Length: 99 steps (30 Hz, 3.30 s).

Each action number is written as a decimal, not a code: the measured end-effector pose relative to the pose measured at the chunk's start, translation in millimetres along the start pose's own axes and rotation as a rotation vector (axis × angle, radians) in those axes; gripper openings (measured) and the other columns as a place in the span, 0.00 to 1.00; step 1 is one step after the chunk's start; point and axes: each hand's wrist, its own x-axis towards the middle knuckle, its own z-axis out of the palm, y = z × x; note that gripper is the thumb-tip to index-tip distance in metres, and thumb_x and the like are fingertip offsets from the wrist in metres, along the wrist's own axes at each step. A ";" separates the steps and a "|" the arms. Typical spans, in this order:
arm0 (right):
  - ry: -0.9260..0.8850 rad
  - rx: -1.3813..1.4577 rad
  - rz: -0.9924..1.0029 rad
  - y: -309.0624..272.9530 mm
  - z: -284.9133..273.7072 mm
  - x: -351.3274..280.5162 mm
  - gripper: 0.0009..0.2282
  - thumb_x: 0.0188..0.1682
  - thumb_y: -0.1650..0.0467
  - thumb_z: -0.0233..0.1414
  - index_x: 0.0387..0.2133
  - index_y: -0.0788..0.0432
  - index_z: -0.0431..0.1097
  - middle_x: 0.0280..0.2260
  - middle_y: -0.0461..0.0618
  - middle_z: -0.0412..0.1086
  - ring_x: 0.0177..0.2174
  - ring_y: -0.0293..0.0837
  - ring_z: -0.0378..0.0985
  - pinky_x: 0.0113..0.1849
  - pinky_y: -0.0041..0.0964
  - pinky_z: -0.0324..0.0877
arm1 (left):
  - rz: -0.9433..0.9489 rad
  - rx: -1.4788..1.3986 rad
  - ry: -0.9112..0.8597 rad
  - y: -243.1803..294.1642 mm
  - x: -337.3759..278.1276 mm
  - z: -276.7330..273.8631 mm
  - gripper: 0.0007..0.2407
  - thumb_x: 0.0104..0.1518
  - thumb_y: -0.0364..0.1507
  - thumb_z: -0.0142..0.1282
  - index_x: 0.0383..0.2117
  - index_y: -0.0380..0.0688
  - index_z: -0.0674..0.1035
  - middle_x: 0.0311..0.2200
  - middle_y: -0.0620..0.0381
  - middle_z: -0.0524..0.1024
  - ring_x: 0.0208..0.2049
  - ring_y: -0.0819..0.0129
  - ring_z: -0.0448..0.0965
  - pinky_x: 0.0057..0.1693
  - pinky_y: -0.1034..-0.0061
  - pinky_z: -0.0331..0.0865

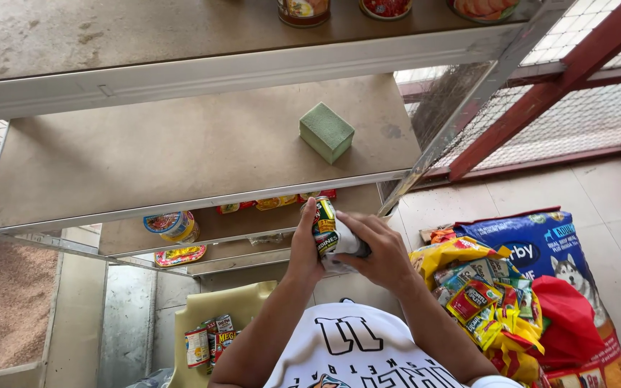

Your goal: Wiping canned goods with a cloth and placing them on a shelf.

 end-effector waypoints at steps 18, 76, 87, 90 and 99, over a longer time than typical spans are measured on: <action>-0.068 0.256 -0.108 -12.1 12.2 -0.8 0.35 0.31 0.62 0.73 0.53 0.65 0.71 0.56 0.64 0.67 0.55 0.62 0.71 0.58 0.53 0.61 | 0.058 -0.091 0.088 13.2 -25.9 17.7 0.23 0.57 0.52 0.56 0.38 0.41 0.80 0.31 0.54 0.80 0.28 0.68 0.82 0.39 0.75 0.78; 0.204 0.300 -0.187 5.8 5.6 -5.1 0.17 0.38 0.70 0.64 0.38 0.69 0.74 0.40 0.65 0.76 0.36 0.64 0.80 0.40 0.54 0.75 | 0.227 0.156 0.029 -5.1 -27.8 5.2 0.20 0.63 0.48 0.53 0.38 0.39 0.75 0.30 0.48 0.77 0.28 0.62 0.82 0.37 0.69 0.79; 0.150 0.294 -0.121 -7.6 9.3 -8.8 0.19 0.35 0.70 0.64 0.40 0.68 0.74 0.43 0.65 0.76 0.41 0.64 0.80 0.43 0.54 0.74 | 0.074 0.037 0.085 -7.4 -25.1 -2.3 0.21 0.59 0.47 0.58 0.38 0.37 0.79 0.30 0.48 0.80 0.26 0.63 0.82 0.36 0.70 0.79; 0.192 0.360 -0.037 -2.3 3.9 -12.5 0.14 0.36 0.74 0.63 0.36 0.68 0.75 0.37 0.64 0.77 0.35 0.63 0.81 0.40 0.53 0.74 | 0.088 0.056 0.082 -6.8 -23.9 3.5 0.22 0.60 0.48 0.57 0.38 0.36 0.78 0.29 0.47 0.78 0.27 0.62 0.83 0.36 0.71 0.79; 0.102 0.233 -0.201 -20.4 6.2 2.2 0.17 0.37 0.68 0.65 0.40 0.62 0.76 0.46 0.60 0.76 0.40 0.61 0.80 0.42 0.52 0.74 | -0.005 -0.040 0.065 -3.4 -27.3 -6.3 0.19 0.59 0.43 0.60 0.37 0.35 0.79 0.30 0.48 0.80 0.26 0.65 0.82 0.34 0.74 0.79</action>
